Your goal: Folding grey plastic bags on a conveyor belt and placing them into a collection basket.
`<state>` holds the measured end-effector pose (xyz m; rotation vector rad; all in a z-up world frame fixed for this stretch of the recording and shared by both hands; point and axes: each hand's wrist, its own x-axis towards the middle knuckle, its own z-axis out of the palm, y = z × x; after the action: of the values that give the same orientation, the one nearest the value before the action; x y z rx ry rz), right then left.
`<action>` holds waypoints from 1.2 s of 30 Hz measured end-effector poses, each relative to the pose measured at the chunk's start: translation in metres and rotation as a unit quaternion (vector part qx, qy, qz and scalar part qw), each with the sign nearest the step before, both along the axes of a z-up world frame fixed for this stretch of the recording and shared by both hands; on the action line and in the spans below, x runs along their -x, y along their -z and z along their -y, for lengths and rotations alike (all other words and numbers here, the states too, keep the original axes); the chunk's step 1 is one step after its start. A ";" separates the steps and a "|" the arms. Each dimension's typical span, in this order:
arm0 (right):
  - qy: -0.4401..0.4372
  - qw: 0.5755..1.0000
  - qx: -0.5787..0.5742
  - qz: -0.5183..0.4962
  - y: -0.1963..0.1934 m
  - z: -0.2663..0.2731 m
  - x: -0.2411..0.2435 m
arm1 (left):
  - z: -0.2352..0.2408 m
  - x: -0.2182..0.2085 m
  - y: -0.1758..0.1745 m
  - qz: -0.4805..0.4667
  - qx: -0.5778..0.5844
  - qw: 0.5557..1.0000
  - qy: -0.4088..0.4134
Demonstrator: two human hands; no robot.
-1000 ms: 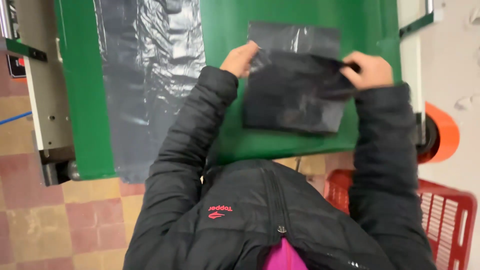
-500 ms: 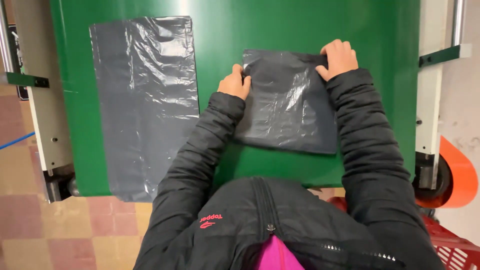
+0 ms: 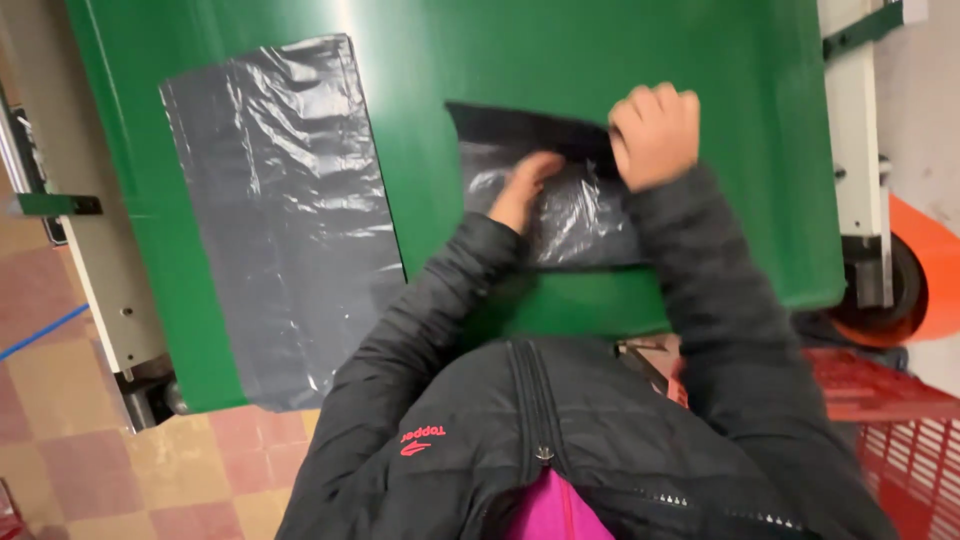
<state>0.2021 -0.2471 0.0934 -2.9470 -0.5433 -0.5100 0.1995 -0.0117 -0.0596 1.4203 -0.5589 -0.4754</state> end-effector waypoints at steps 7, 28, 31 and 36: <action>0.044 0.995 -0.085 0.037 0.021 -0.032 0.150 | -0.097 0.008 0.122 -0.372 0.250 0.889 -0.096; -0.052 0.972 -0.218 -0.069 0.085 -0.101 0.207 | -0.038 0.065 -0.116 0.341 -0.250 0.866 0.267; 0.000 0.902 -0.407 -0.143 0.146 -0.064 0.237 | -0.009 0.011 -0.069 0.134 -0.133 0.936 0.298; 0.213 0.584 -0.747 -0.235 0.171 -0.018 0.228 | 0.011 -0.016 -0.024 -0.047 -0.292 0.941 0.164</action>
<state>-0.0263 -0.2293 -0.0780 -1.3168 0.5209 -0.0307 0.2153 -0.0231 -0.0361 1.8609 -0.6067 -1.0347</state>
